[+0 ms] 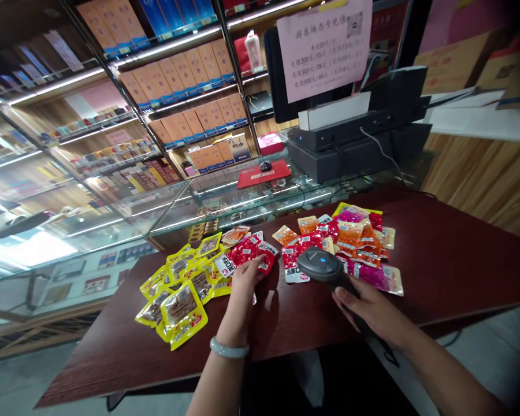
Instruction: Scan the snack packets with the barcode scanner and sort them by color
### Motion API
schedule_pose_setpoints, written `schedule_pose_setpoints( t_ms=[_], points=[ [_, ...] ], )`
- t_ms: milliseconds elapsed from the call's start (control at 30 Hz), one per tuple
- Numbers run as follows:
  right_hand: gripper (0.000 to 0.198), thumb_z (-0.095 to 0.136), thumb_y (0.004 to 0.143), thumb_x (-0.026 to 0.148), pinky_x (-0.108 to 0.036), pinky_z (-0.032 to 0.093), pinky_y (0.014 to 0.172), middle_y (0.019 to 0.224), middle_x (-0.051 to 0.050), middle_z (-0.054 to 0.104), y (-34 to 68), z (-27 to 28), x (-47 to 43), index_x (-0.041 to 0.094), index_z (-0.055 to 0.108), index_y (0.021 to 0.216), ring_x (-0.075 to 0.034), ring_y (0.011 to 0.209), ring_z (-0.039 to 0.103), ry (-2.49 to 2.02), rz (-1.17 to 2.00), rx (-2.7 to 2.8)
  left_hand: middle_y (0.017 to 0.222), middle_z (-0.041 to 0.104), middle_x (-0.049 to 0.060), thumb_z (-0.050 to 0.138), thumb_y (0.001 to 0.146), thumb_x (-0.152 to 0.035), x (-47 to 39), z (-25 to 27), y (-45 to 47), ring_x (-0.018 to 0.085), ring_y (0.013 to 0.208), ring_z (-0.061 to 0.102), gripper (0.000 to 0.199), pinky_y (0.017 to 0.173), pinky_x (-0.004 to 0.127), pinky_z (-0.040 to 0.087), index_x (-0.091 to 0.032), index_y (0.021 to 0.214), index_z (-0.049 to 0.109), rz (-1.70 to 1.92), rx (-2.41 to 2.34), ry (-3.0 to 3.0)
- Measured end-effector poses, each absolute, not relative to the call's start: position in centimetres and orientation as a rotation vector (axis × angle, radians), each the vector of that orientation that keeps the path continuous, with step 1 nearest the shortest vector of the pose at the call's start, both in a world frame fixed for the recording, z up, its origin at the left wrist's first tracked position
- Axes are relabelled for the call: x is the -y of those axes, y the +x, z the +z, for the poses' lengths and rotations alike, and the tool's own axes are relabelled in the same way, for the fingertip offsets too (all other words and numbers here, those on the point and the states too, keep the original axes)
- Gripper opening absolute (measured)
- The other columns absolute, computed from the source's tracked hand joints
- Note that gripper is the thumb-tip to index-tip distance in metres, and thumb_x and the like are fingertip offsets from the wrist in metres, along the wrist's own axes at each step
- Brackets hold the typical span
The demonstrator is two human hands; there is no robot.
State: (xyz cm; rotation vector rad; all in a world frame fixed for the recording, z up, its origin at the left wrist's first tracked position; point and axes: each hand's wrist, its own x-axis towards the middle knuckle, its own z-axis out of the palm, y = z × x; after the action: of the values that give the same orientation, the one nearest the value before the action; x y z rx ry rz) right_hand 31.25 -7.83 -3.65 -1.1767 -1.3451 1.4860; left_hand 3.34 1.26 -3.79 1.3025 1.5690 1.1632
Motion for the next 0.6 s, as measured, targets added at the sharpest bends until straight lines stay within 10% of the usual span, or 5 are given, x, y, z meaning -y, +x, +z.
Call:
schedule_pose_setpoints(
  t_ms=[600],
  points=[
    [0.041, 0.056, 0.091, 0.061, -0.020, 0.030, 0.044, 0.057, 0.008, 0.047, 31.0, -2.4, 7.0, 0.021, 0.051, 0.093, -0.008, 0.044, 0.039, -1.054, 1.583, 1.333, 0.148, 0.052, 0.009, 0.049, 0.088, -0.022, -2.2, -3.9, 8.4, 0.023, 0.124, 0.060, 0.074, 0.100, 0.041, 0.053, -0.029, 0.157, 0.024, 1.255, -1.072, 1.289]
  ],
)
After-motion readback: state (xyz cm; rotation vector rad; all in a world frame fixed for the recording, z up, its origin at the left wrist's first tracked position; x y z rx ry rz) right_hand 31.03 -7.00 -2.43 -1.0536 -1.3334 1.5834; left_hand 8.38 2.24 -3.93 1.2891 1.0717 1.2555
